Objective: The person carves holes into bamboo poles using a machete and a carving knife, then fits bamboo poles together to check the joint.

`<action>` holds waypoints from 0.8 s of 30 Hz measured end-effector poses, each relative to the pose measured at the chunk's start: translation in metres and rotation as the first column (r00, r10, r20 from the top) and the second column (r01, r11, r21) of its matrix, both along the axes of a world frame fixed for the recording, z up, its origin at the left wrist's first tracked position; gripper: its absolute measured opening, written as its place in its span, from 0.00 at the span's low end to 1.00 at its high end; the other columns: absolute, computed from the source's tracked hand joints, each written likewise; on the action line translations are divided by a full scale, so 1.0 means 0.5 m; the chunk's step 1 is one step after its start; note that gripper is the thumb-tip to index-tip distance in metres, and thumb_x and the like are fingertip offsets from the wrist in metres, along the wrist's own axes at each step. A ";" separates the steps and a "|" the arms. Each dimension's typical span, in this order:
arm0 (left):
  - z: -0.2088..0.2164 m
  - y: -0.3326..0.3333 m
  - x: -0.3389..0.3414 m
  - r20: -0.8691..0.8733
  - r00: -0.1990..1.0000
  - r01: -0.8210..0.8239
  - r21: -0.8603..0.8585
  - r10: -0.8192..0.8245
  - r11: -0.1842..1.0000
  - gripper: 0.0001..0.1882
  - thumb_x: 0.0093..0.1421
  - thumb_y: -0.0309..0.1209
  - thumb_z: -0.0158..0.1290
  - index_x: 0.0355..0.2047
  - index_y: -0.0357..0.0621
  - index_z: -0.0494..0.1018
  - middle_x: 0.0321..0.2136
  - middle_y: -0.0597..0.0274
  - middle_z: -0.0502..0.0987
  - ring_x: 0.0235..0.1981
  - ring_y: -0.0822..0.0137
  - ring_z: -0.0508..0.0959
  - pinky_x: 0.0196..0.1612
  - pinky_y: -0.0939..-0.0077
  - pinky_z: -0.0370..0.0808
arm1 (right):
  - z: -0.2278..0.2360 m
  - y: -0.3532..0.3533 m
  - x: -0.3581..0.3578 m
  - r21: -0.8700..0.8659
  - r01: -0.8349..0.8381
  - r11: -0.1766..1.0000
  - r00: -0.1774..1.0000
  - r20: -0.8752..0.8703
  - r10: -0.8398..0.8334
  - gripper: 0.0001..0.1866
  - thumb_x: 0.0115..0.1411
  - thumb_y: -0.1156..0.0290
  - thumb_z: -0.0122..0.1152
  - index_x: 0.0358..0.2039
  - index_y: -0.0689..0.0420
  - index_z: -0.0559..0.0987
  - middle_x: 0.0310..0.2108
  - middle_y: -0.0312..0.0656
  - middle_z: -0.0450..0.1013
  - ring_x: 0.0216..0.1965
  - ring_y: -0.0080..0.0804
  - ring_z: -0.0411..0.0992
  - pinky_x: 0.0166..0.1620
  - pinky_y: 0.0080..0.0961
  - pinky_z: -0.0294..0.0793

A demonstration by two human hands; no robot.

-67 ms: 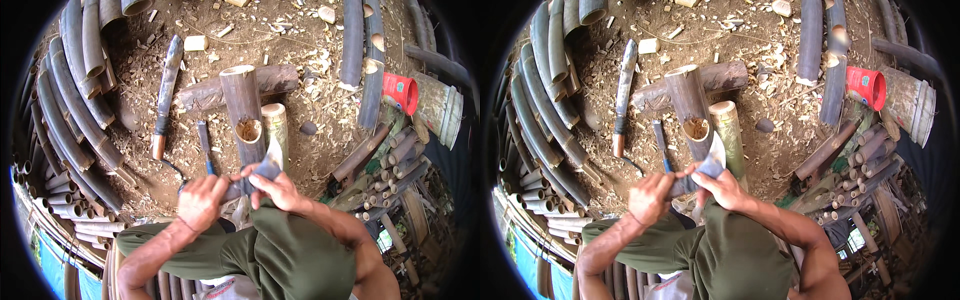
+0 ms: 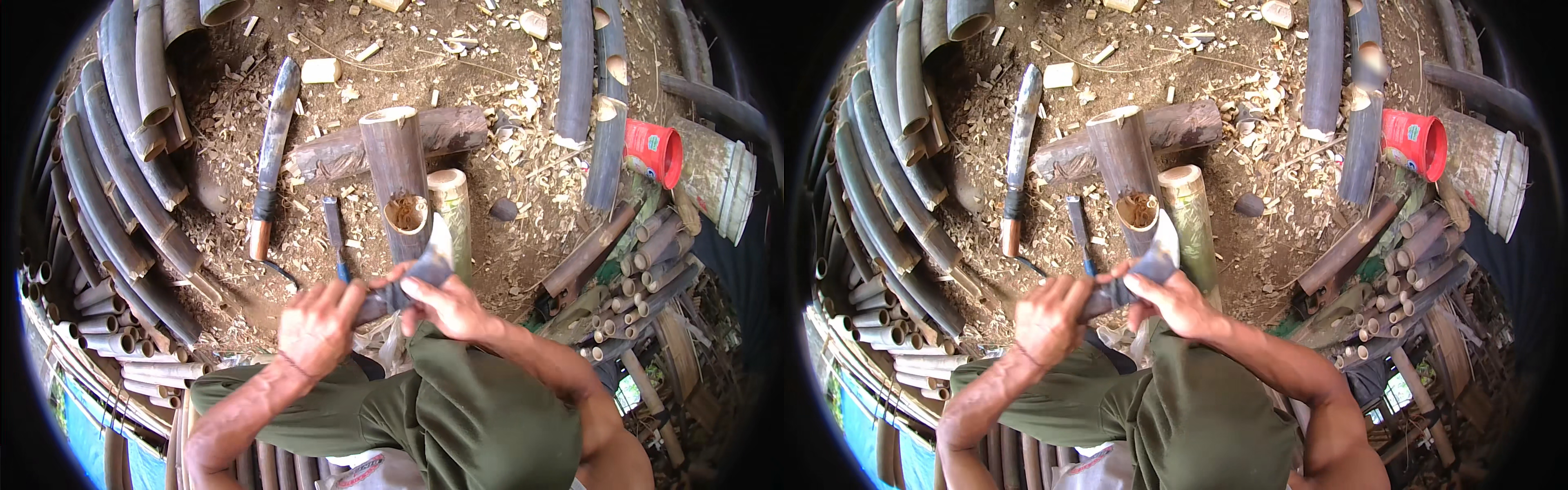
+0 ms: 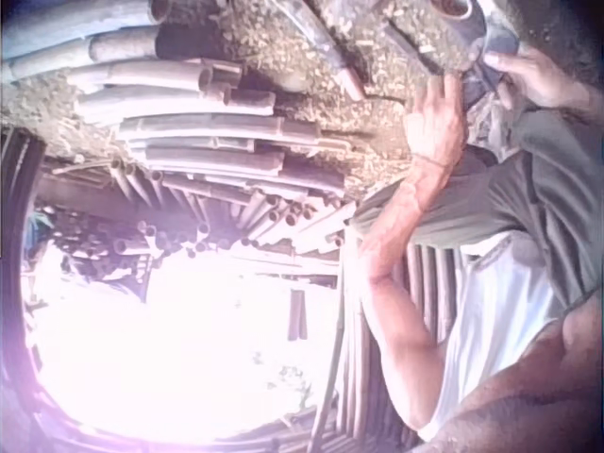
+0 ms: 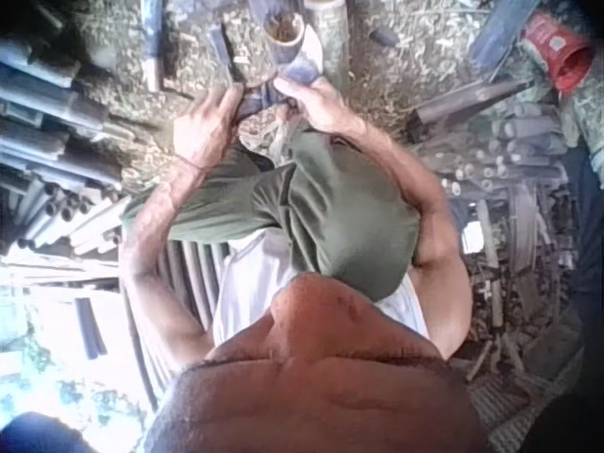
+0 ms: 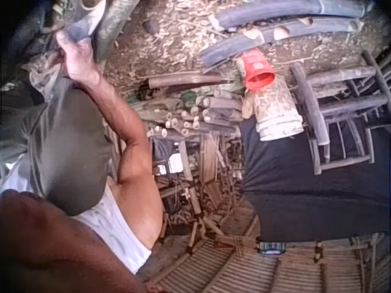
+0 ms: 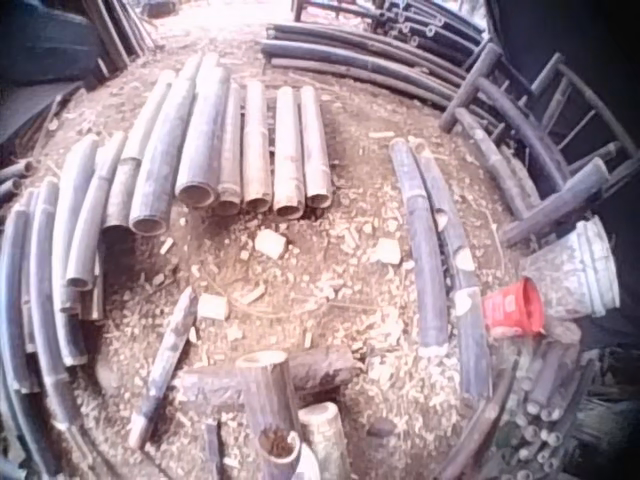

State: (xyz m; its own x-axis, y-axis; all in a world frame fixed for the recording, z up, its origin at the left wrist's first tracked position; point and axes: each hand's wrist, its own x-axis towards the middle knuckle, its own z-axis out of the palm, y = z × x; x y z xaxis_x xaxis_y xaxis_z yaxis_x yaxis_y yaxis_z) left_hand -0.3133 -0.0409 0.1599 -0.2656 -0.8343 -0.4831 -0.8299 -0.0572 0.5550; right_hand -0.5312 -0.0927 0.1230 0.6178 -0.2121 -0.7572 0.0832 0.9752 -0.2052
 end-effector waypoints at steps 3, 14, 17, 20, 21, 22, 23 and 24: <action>0.011 -0.070 0.053 -0.035 0.990 0.141 0.226 -0.136 0.964 0.19 0.46 0.27 0.60 0.39 0.42 0.69 0.28 0.55 0.76 0.30 0.52 0.80 0.32 0.59 0.77 | -0.036 0.005 0.035 0.240 0.125 0.963 0.989 0.046 -0.139 0.16 0.69 0.63 0.52 0.52 0.58 0.71 0.51 0.46 0.73 0.25 0.31 0.76 0.31 0.26 0.78; -0.073 0.080 -0.153 -0.228 0.741 -0.388 0.622 0.631 0.680 0.23 0.51 0.30 0.57 0.46 0.36 0.66 0.28 0.35 0.78 0.32 0.37 0.80 0.37 0.51 0.77 | -0.025 -0.006 0.008 -0.293 -0.591 0.751 0.712 -0.628 0.316 0.15 0.69 0.61 0.49 0.42 0.60 0.77 0.30 0.42 0.80 0.22 0.28 0.73 0.28 0.26 0.74; -0.095 0.095 -0.247 -0.249 0.563 -0.555 0.594 0.788 0.583 0.27 0.51 0.32 0.60 0.49 0.34 0.66 0.31 0.40 0.79 0.35 0.47 0.82 0.39 0.60 0.77 | -0.047 -0.005 0.007 -0.326 -0.747 0.579 0.552 -0.790 0.267 0.16 0.68 0.60 0.46 0.37 0.59 0.77 0.26 0.45 0.79 0.24 0.40 0.76 0.32 0.37 0.75; -0.107 0.102 -0.263 -0.223 0.581 -0.562 0.585 0.782 0.585 0.35 0.51 0.34 0.63 0.56 0.35 0.63 0.36 0.39 0.79 0.42 0.47 0.82 0.44 0.60 0.77 | -0.054 0.008 0.006 -0.296 -0.775 0.559 0.498 -0.831 0.249 0.18 0.68 0.60 0.44 0.33 0.61 0.76 0.23 0.45 0.78 0.27 0.44 0.77 0.35 0.38 0.75; -0.104 0.105 -0.252 -0.208 0.597 -0.545 0.603 0.775 0.582 0.35 0.51 0.34 0.64 0.56 0.35 0.63 0.36 0.39 0.79 0.42 0.48 0.82 0.45 0.61 0.77 | -0.049 0.015 0.004 -0.320 -0.768 0.555 0.514 -0.824 0.236 0.18 0.68 0.60 0.43 0.33 0.61 0.76 0.23 0.45 0.77 0.28 0.44 0.78 0.35 0.38 0.75; -0.104 0.097 -0.233 -0.196 0.611 -0.536 0.610 0.767 0.583 0.35 0.51 0.35 0.64 0.57 0.35 0.63 0.37 0.40 0.80 0.42 0.48 0.82 0.45 0.61 0.77 | -0.047 0.013 0.009 -0.357 -0.760 0.543 0.538 -0.815 0.217 0.18 0.68 0.61 0.43 0.33 0.61 0.76 0.22 0.45 0.77 0.28 0.45 0.78 0.35 0.38 0.75; -0.111 0.124 -0.224 -0.304 0.601 -0.560 0.500 0.739 0.661 0.35 0.52 0.34 0.64 0.57 0.35 0.64 0.37 0.43 0.81 0.41 0.54 0.83 0.44 0.65 0.77 | -0.039 0.023 0.012 -0.411 -0.730 0.546 0.592 -0.780 0.204 0.16 0.68 0.62 0.44 0.35 0.61 0.75 0.24 0.45 0.77 0.29 0.45 0.78 0.35 0.37 0.76; -0.120 0.146 -0.208 -0.314 0.551 -0.564 0.543 0.773 0.622 0.35 0.51 0.33 0.62 0.59 0.38 0.65 0.39 0.39 0.79 0.41 0.44 0.81 0.46 0.58 0.78 | -0.033 0.030 0.018 -0.463 -0.697 0.548 0.643 -0.741 0.192 0.15 0.68 0.63 0.44 0.37 0.61 0.74 0.25 0.46 0.78 0.29 0.45 0.78 0.36 0.37 0.76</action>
State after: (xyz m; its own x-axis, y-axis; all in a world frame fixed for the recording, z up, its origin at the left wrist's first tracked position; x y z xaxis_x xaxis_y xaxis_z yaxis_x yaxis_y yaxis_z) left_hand -0.4173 0.0320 0.0998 0.0269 -0.6655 -0.7459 -0.0836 -0.7450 0.6618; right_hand -0.5224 -0.0776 0.1064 0.3055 -0.6142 -0.7276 -0.6910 0.3828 -0.6132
